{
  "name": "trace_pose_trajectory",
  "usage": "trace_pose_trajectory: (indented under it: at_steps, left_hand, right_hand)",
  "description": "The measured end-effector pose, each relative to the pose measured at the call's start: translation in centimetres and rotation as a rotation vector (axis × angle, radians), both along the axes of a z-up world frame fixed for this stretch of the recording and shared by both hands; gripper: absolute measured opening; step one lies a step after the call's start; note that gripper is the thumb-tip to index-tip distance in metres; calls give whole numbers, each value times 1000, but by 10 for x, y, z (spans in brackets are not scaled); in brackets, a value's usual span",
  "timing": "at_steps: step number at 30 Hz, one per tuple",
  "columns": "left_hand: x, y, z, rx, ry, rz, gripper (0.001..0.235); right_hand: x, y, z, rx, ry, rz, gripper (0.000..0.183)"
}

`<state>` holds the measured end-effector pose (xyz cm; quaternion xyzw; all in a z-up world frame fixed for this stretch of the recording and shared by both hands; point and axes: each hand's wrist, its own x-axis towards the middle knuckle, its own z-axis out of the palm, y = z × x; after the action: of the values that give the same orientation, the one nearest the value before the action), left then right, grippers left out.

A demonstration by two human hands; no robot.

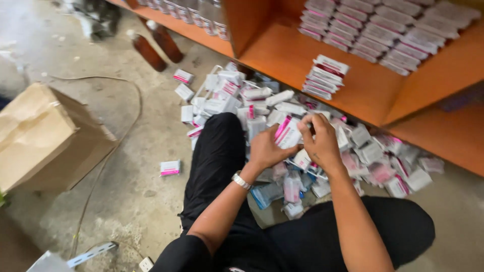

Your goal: Sorting and stacking individual bars of packaged soap from a pile on the floor onto a wooden shelf.

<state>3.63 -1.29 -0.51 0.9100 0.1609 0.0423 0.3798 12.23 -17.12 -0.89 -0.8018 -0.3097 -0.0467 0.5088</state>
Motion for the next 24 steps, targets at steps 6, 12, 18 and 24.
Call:
trace_pose_trajectory:
  at_steps: [6, 12, 18, 24]
  left_hand:
    - [-7, 9, -26, 24, -499, 20, 76]
    - [-6, 37, -3, 143, -479, 16, 53]
    - [-14, 39, -12, 235, -495, -80, 52]
    - [-16, 10, -32, -131, -91, -71, 58]
  right_hand:
    - [11, -16, -31, 7, 279, -11, 23]
    - [-27, 17, 29, 79, 208, -12, 22]
    - [-19, 7, 4, 120, 241, 27, 18]
    - [-29, 14, 19, 91, 23, 1, 9]
